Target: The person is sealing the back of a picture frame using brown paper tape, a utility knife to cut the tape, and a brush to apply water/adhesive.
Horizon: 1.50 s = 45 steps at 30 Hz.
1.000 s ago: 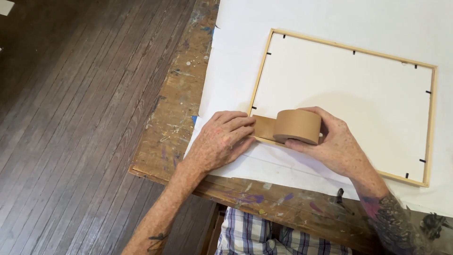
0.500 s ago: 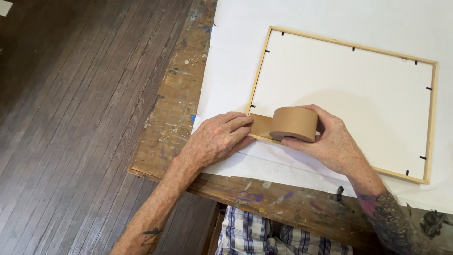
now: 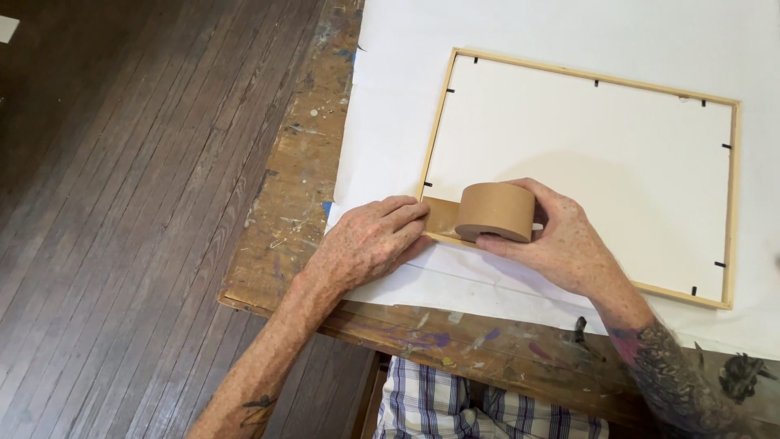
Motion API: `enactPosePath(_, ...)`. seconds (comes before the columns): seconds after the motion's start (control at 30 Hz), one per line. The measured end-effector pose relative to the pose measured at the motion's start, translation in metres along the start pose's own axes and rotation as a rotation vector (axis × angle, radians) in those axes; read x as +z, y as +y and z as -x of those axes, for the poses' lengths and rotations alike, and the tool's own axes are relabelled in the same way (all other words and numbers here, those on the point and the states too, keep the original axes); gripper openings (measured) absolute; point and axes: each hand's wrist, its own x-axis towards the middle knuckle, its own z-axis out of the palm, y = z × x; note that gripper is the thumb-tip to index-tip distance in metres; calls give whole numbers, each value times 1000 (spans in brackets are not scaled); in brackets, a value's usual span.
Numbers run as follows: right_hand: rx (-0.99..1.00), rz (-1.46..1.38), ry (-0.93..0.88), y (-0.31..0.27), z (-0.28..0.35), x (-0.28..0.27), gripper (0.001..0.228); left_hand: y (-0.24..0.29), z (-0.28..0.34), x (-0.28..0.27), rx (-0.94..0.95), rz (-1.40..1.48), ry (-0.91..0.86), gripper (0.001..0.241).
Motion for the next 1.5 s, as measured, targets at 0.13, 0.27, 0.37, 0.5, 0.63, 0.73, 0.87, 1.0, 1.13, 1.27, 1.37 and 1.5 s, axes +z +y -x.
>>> enactPosePath(0.13, 2, 46, 3, -5, 1, -2, 71, 1, 1, 4, -12, -14, -28, 13)
enactPosePath(0.27, 3, 75, 8, -2, 1, -9, 68, 0, 3, 6, -11, -21, -26, 11)
enactPosePath(0.37, 11, 73, 37, 12, 8, -31, 66, 0, 1, 6, 10, -13, -18, 11)
enactPosePath(0.5, 89, 285, 40, 55, 28, -90, 66, 2, -4, -7, 135, -37, 29, 20)
enactPosePath(0.63, 176, 241, 178, 115, 61, -167, 62, 11, -13, -15, 164, -35, 1, 20)
enactPosePath(0.73, 9, 402, 149, 164, 86, -216, 68, 16, -18, -15, 147, -107, -8, 18)
enactPosePath(0.87, 33, 362, 162, 184, 108, -248, 62, 21, -22, -19, 131, -170, -31, 13)
enactPosePath(1.0, 61, 362, 133, 194, 117, -262, 62, 23, -20, -17, 118, -192, -30, 8)
enactPosePath(1.13, 14, 445, 131, 208, 119, -274, 65, 25, -18, -15, 108, -197, -16, 8)
enactPosePath(1.27, 12, 471, 112, 213, 120, -278, 63, 25, -18, -14, 99, -225, -12, 7)
enactPosePath(1.37, 23, 537, 85, 230, 116, -284, 65, 27, -18, -14, 102, -228, -13, 6)
enactPosePath(1.5, -3, 591, 72, 240, 113, -288, 68, 27, -17, -14, 98, -216, -14, 7)
